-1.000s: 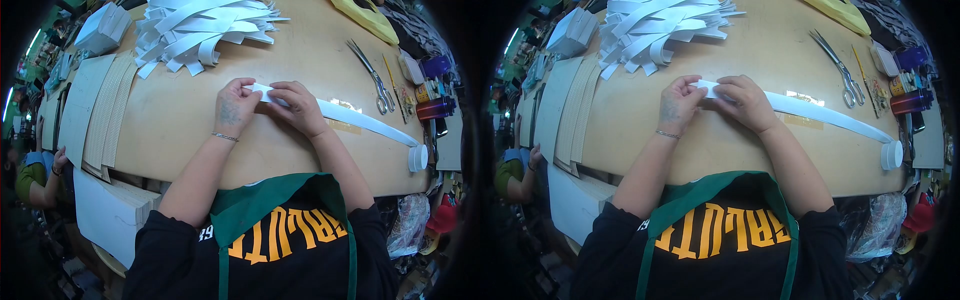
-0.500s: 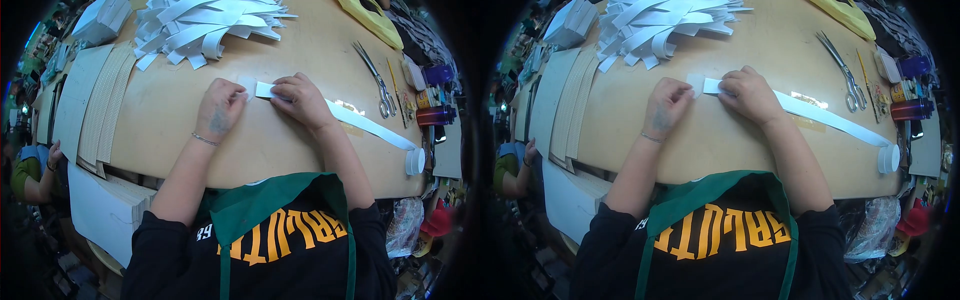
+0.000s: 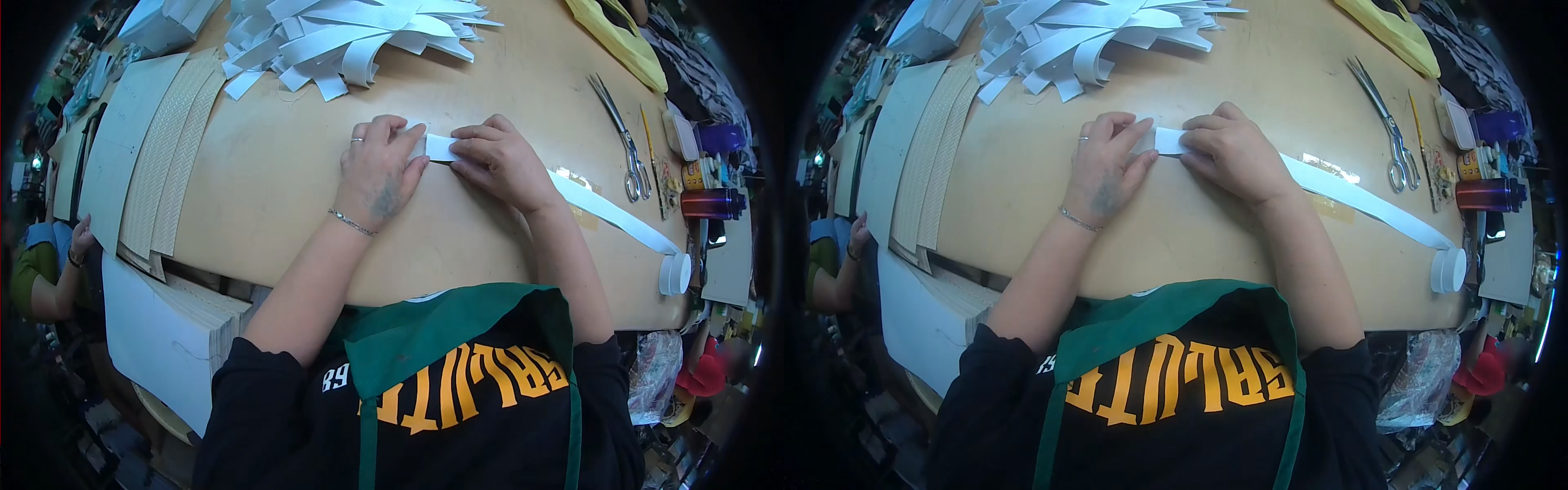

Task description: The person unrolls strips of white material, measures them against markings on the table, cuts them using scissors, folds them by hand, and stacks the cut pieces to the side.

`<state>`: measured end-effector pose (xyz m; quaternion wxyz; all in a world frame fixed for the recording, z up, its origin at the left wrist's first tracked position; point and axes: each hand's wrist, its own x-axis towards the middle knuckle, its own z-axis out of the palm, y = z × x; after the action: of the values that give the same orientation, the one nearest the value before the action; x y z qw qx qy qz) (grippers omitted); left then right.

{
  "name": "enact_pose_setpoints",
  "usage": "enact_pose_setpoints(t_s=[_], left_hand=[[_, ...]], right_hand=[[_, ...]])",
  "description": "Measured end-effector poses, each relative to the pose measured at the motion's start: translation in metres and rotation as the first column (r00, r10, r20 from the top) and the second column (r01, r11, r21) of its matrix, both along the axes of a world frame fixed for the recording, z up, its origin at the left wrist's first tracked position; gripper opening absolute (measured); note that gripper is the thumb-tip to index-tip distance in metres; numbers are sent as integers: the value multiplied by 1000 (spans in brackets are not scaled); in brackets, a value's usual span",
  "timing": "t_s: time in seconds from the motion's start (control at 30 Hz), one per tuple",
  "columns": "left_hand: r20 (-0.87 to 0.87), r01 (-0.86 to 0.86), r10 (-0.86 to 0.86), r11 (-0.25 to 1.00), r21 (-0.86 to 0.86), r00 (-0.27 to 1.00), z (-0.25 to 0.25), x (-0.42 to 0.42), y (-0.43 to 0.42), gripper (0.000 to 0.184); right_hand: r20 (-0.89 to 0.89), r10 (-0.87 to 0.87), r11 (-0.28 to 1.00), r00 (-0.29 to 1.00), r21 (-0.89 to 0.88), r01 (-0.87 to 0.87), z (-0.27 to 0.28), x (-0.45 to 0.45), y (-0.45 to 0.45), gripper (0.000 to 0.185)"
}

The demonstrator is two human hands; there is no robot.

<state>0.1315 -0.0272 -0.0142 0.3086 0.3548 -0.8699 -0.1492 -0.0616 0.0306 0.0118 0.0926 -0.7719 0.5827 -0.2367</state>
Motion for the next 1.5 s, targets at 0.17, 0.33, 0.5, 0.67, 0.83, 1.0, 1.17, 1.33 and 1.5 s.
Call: enact_pose_setpoints(t_s=[0.17, 0.33, 0.5, 0.67, 0.83, 1.0, 1.17, 1.33, 1.5], left_hand=[[133, 56, -64, 997, 57, 989, 0, -1, -13, 34], [128, 73, -76, 997, 32, 989, -3, -1, -16, 33], [139, 40, -41, 999, 10, 989, -2, -3, -13, 33], [-35, 34, -33, 999, 32, 999, -5, -4, -15, 26], [-92, 64, -64, 998, 4, 994, -5, -4, -15, 13], [-73, 80, -83, 996, -33, 994, -6, -4, -15, 10], [-80, 83, -84, 996, -14, 993, -7, -5, -15, 10], [-65, 64, -67, 997, -36, 996, -7, -8, -15, 10], [-45, 59, -63, 995, -76, 997, -6, -8, -14, 9]], right_hand=[[32, -3, 999, 999, -51, 4, -5, 0, 2, 16], [-47, -35, 991, 998, -128, 28, -17, 0, 2, 18], [-220, -105, 982, 970, -179, 66, -14, 11, 6, 19], [-235, -149, 978, 961, -179, 108, -13, 17, 6, 18], [-234, -158, 978, 959, -175, 118, -14, 16, 6, 17], [-214, -149, 977, 965, -184, 110, -15, 16, 5, 17], [-232, -157, 976, 960, -183, 116, -15, 18, 5, 17], [-241, -163, 979, 957, -157, 127, -10, 20, 5, 18], [-201, -143, 982, 969, -148, 114, -17, 21, 4, 22]])
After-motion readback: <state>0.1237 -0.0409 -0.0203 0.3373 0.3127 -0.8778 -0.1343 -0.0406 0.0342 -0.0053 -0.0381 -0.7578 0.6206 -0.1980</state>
